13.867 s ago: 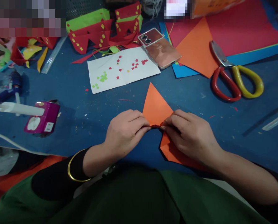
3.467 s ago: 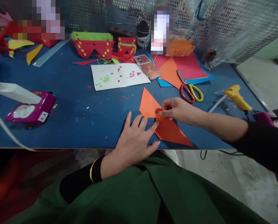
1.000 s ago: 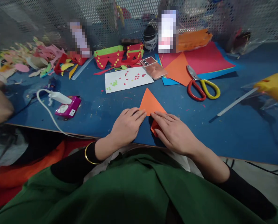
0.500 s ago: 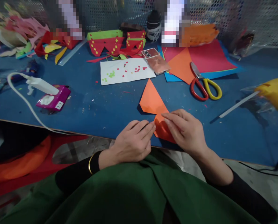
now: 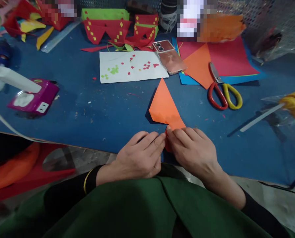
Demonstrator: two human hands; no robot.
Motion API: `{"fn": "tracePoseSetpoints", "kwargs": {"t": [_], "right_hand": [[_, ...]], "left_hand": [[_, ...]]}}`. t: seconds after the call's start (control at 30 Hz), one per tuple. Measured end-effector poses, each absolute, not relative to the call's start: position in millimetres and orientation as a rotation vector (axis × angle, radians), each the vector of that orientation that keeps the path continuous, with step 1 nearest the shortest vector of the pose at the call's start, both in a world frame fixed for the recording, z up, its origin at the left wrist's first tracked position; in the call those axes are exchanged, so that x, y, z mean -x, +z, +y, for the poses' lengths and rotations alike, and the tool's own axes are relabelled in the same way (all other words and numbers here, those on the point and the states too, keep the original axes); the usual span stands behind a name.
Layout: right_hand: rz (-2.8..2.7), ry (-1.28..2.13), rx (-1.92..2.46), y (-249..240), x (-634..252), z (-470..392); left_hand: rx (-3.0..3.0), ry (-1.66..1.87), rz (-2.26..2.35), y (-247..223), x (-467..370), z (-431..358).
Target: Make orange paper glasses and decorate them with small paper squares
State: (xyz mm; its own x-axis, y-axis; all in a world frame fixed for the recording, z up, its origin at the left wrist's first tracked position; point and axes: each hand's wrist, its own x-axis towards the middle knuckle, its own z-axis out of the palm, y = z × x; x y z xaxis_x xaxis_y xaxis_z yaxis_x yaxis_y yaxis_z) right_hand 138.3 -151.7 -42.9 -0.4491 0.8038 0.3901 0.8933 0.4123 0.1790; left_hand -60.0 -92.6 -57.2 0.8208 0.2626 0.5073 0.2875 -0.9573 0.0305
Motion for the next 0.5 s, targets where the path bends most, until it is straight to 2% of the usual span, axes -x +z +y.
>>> {"fn": "tracePoseSetpoints", "kwargs": {"t": [0.5], "right_hand": [[-2.454,-0.515,1.408,-41.4,-137.8,-151.1]], "left_hand": [[2.874,-1.011,-0.459,-61.5,59.6,-91.9]]}}
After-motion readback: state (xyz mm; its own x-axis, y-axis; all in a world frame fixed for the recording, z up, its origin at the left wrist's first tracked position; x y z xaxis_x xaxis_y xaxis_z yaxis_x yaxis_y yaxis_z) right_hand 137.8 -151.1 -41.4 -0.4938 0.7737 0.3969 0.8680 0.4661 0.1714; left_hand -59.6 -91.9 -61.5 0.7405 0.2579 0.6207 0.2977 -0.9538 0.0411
